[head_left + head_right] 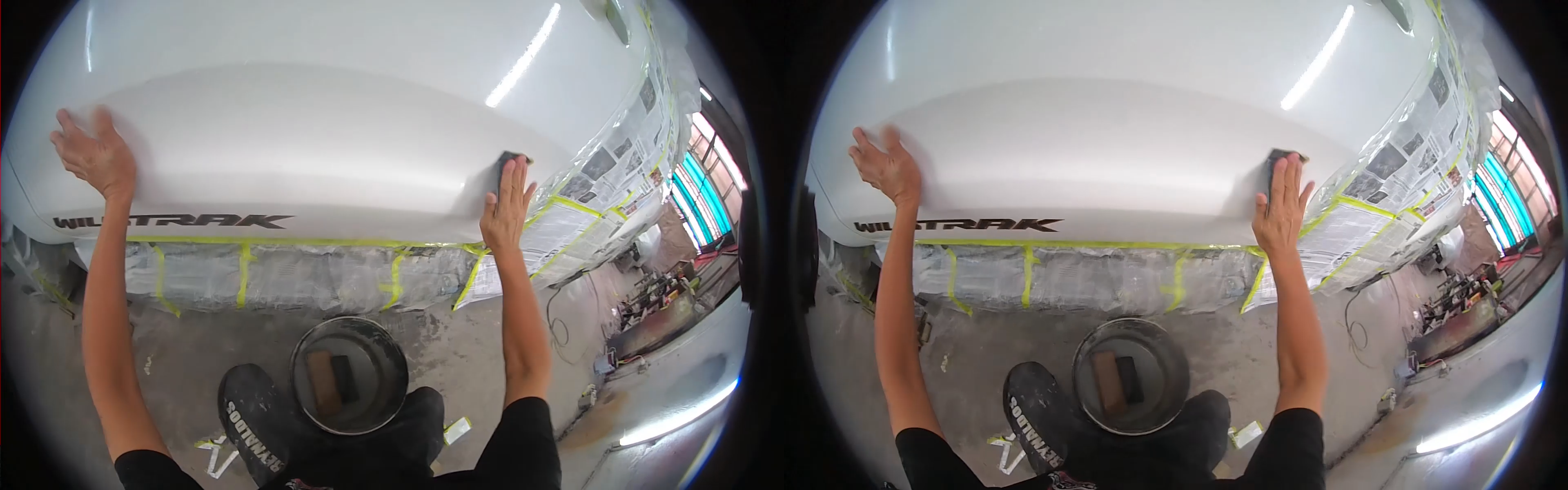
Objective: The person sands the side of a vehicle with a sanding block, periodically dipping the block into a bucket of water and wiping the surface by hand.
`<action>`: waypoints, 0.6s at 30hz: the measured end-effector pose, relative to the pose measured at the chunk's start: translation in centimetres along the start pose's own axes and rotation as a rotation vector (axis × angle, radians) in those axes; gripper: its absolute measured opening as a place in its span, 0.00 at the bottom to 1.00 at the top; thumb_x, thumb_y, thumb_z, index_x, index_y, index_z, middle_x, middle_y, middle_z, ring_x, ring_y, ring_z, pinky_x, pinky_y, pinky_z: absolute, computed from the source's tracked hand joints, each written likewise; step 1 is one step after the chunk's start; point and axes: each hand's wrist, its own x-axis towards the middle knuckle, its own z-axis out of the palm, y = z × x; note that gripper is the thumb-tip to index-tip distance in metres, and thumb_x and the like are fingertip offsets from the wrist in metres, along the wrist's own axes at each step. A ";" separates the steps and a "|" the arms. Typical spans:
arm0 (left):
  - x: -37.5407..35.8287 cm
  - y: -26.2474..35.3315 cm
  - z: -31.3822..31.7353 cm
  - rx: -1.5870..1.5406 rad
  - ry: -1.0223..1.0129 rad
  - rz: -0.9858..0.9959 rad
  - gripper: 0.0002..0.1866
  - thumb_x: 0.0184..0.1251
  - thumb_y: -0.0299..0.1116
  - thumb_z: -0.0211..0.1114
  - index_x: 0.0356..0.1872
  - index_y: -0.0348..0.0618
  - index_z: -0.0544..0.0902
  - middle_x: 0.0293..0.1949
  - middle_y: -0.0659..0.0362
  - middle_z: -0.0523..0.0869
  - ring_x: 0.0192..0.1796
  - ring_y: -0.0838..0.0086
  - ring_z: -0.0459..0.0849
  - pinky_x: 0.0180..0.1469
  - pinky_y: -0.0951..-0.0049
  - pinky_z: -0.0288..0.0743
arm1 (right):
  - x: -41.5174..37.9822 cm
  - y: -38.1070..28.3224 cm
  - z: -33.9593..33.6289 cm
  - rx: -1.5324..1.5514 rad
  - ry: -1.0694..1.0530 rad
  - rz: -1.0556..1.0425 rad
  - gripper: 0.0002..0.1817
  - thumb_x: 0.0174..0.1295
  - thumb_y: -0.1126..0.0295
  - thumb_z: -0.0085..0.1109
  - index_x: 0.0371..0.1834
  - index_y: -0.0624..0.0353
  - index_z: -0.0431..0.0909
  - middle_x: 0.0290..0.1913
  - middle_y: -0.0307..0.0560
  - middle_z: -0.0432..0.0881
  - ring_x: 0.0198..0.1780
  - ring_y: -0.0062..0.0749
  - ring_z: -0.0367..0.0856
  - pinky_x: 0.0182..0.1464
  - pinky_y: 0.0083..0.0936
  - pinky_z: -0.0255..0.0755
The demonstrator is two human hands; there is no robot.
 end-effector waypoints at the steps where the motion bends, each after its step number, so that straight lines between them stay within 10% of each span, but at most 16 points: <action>1: -0.1 -0.1 -0.1 -0.002 0.000 -0.012 0.39 0.73 0.60 0.51 0.77 0.50 0.56 0.75 0.33 0.48 0.76 0.39 0.46 0.75 0.44 0.42 | 0.5 -1.2 0.4 0.033 0.048 0.061 0.33 0.78 0.54 0.34 0.79 0.62 0.51 0.81 0.57 0.49 0.82 0.48 0.42 0.77 0.57 0.26; 8: 0.2 0.6 -0.4 0.030 0.012 0.028 0.38 0.74 0.57 0.51 0.76 0.43 0.59 0.74 0.33 0.55 0.78 0.42 0.47 0.76 0.46 0.40 | 7.3 -26.6 5.0 0.512 0.106 0.039 0.36 0.68 0.65 0.49 0.79 0.62 0.53 0.80 0.59 0.51 0.82 0.54 0.40 0.78 0.58 0.29; 11: 0.3 0.4 -0.5 0.025 -0.010 0.032 0.39 0.73 0.59 0.51 0.76 0.46 0.58 0.74 0.30 0.51 0.76 0.38 0.48 0.74 0.43 0.43 | 5.3 -18.4 4.4 0.068 0.138 0.061 0.31 0.73 0.66 0.44 0.77 0.63 0.56 0.79 0.55 0.55 0.81 0.50 0.49 0.78 0.57 0.30; 14: -0.1 0.3 -0.2 -0.014 0.004 0.041 0.38 0.73 0.58 0.51 0.76 0.46 0.59 0.74 0.30 0.51 0.76 0.38 0.49 0.74 0.43 0.43 | 4.9 -9.0 2.5 0.482 0.476 0.708 0.29 0.79 0.66 0.34 0.78 0.70 0.49 0.79 0.60 0.55 0.79 0.46 0.53 0.79 0.47 0.24; 18: 0.0 0.9 -0.6 0.020 -0.010 0.012 0.38 0.73 0.57 0.51 0.76 0.45 0.58 0.74 0.30 0.51 0.75 0.37 0.50 0.74 0.44 0.43 | 9.0 -19.5 5.5 0.561 0.598 0.615 0.32 0.77 0.65 0.38 0.79 0.68 0.46 0.80 0.63 0.46 0.82 0.46 0.41 0.80 0.39 0.25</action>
